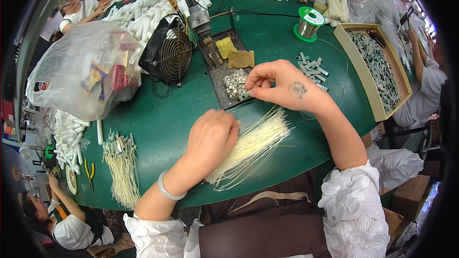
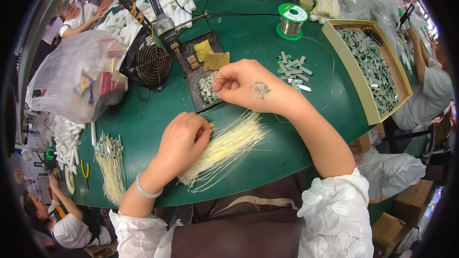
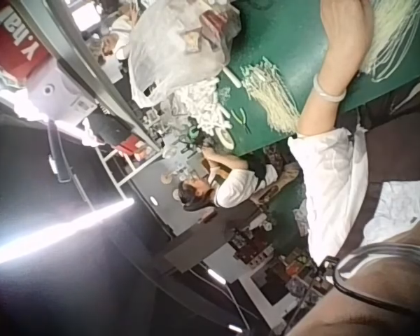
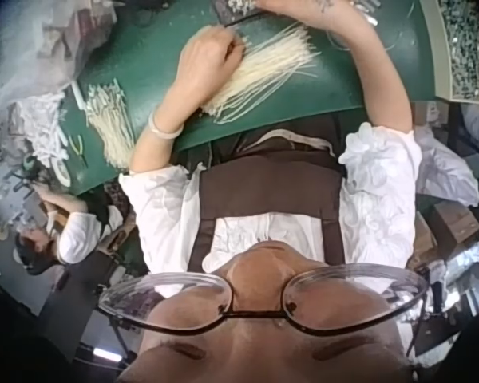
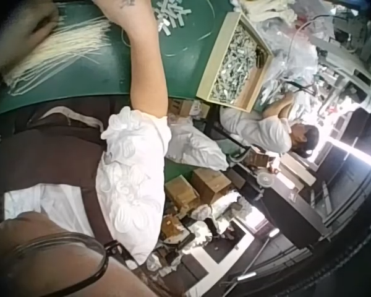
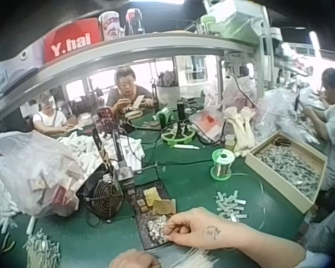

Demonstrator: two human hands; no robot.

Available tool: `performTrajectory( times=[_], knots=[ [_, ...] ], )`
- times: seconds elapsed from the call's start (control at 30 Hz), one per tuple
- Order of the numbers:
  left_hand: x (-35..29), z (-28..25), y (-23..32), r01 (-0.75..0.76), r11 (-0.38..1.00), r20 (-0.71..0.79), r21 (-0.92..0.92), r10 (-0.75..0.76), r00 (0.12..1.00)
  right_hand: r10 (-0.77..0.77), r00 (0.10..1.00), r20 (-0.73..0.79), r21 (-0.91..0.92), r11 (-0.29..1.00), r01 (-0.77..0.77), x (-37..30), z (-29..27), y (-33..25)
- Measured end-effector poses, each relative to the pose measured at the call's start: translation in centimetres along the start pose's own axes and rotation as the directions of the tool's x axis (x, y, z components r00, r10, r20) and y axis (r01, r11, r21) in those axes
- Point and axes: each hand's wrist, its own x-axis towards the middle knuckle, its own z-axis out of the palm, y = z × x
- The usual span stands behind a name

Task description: Assembling small green plastic components onto the ends of white wires at a factory workbench.

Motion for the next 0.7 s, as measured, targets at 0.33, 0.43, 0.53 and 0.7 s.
performTrajectory(
  times=[0.33, 0.43, 0.53, 0.7],
  knots=[
    [0.1, -0.5, 0.0, 0.041, 0.996, 0.028, -0.073, -0.039, 0.999, -0.035, 0.999, 0.011, -0.101, 0.994, 0.036, -0.1, -0.1, -0.3],
    [0.1, -0.7, 0.0, 0.052, 0.994, 0.005, -0.1, -0.052, 0.999, -0.019, 1.0, 0.024, -0.097, 0.995, 0.021, -0.1, 0.0, -0.4],
    [0.5, -1.6, 0.7, 0.022, 0.993, -0.067, -0.112, -0.03, 0.997, -0.016, 1.0, 0.021, -0.095, 0.995, 0.018, 0.0, 0.2, -0.3],
    [0.1, -3.4, 0.6, 0.17, 0.912, -0.07, -0.373, -0.21, 0.975, -0.019, 1.0, 0.024, -0.08, 0.997, 0.021, -0.1, 0.6, -0.2]
  ],
)
